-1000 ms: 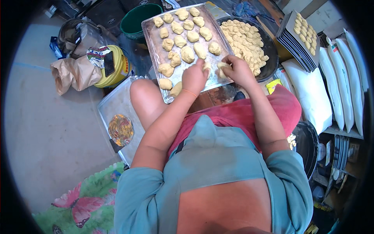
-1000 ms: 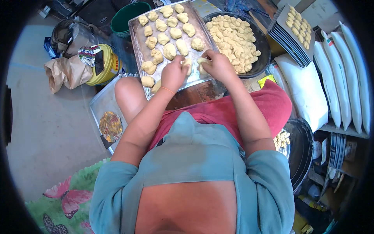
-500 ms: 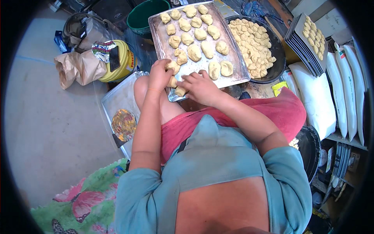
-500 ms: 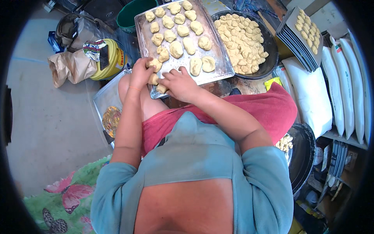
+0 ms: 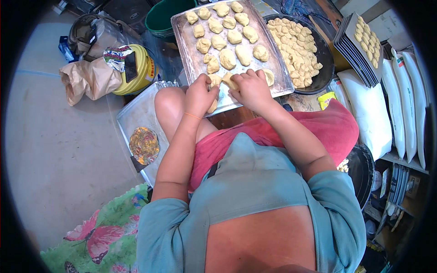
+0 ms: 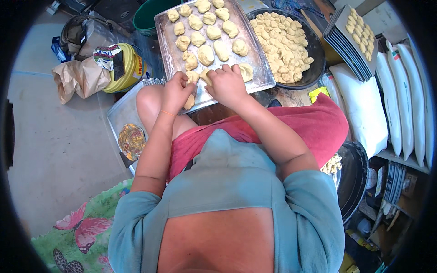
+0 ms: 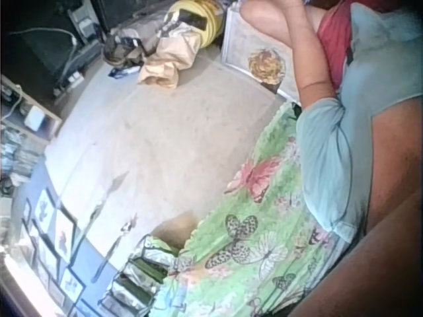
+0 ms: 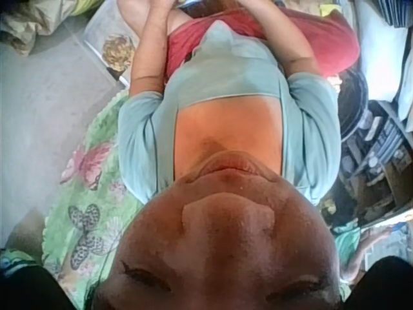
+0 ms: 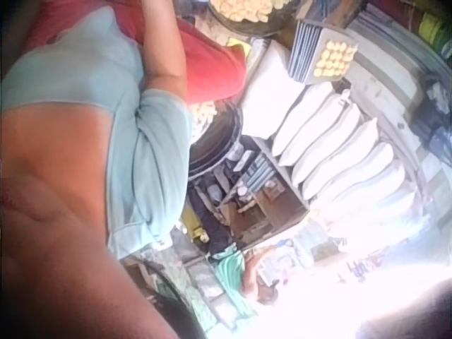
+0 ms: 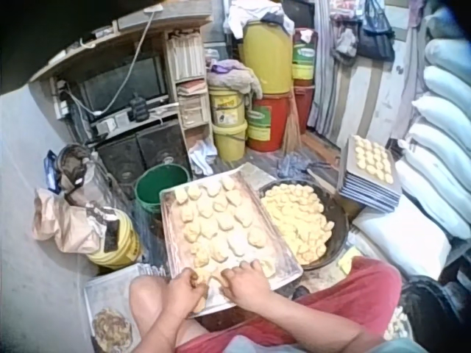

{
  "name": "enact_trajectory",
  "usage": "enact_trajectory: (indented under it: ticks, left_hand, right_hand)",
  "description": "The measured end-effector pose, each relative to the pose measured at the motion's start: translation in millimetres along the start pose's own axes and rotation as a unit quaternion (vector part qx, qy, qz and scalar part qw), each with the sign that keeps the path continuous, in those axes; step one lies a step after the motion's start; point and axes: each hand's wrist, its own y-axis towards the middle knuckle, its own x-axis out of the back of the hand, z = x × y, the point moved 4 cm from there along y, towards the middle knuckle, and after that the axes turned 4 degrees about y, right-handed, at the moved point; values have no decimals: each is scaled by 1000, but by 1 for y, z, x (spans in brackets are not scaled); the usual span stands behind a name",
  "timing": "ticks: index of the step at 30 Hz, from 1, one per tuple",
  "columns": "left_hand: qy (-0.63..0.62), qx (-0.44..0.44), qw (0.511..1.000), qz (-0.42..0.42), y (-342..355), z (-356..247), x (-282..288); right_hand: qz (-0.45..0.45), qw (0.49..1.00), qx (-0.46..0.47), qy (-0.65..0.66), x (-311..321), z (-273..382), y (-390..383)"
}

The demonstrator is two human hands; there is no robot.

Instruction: The person organizes pieces of dough on a metal tray, wipes the tray with a cloth, and then gathers more dough from a large container to place it on the tray.

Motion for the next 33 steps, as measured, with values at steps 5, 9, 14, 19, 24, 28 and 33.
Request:
enact_trajectory:
  ticks: [5, 9, 14, 19, 24, 28, 33]
  left_hand:
    - [-58, 23, 997, 47, -10, -2, -3]
    - [-35, -5, 998, 44, -28, -14, 1]
    - [-50, -28, 996, 71, -56, -10, 3]
    - [-405, 26, 912, 64, -61, -65, 3]
    - [-105, -150, 983, -28, -10, -46, 25]
    - [35, -185, 982, -12, 0, -17, 11]
    - [19, -50, 997, 57, -10, -12, -8]
  right_hand:
    - [-26, 1000, 2, 7, -2, -5, -3]
    - [-67, 997, -1, 38, 8, -6, -9]
    - [5, 975, 43, 217, 27, 8, -28]
    - [52, 889, 85, 446, 27, 23, -34]
    - [-172, 956, -31, 234, 93, -69, -18]
    - [-137, 983, -79, 92, 107, -102, -17]
    - [28, 996, 22, 83, 50, -52, -18]
